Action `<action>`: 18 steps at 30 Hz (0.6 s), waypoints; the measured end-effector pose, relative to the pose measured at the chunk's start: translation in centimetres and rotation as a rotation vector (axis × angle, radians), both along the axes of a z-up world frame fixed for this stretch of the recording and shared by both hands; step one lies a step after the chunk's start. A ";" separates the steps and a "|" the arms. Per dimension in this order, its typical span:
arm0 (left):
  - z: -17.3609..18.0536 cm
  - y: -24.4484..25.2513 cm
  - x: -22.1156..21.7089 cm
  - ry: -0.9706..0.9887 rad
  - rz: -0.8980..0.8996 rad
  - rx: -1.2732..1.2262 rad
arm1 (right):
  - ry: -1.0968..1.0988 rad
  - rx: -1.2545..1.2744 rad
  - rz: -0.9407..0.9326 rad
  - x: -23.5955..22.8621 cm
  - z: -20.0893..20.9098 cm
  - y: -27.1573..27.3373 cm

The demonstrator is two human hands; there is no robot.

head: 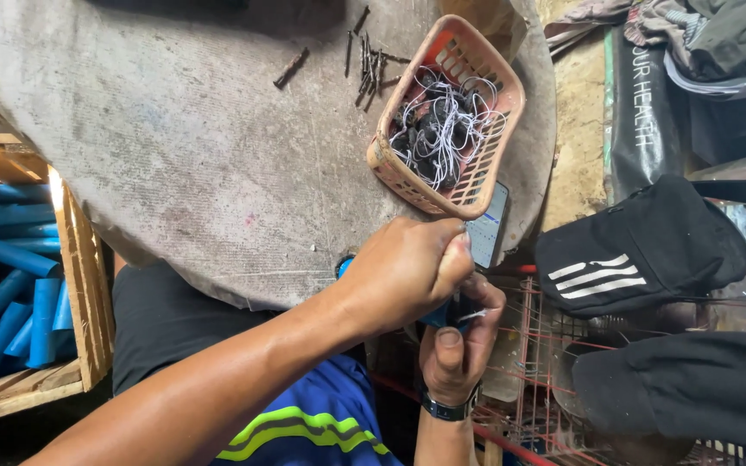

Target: Inserting cotton wicks into blue plastic candle molds at a workbench

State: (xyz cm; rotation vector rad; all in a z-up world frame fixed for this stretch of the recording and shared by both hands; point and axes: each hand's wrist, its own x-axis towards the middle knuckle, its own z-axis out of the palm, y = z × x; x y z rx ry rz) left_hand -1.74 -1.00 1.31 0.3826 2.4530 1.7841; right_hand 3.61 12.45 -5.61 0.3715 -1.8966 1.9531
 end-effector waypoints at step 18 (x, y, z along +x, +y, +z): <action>-0.6 -0.2 -0.2 -0.047 0.037 0.090 | 0.084 0.106 0.014 -0.7 -0.2 0.3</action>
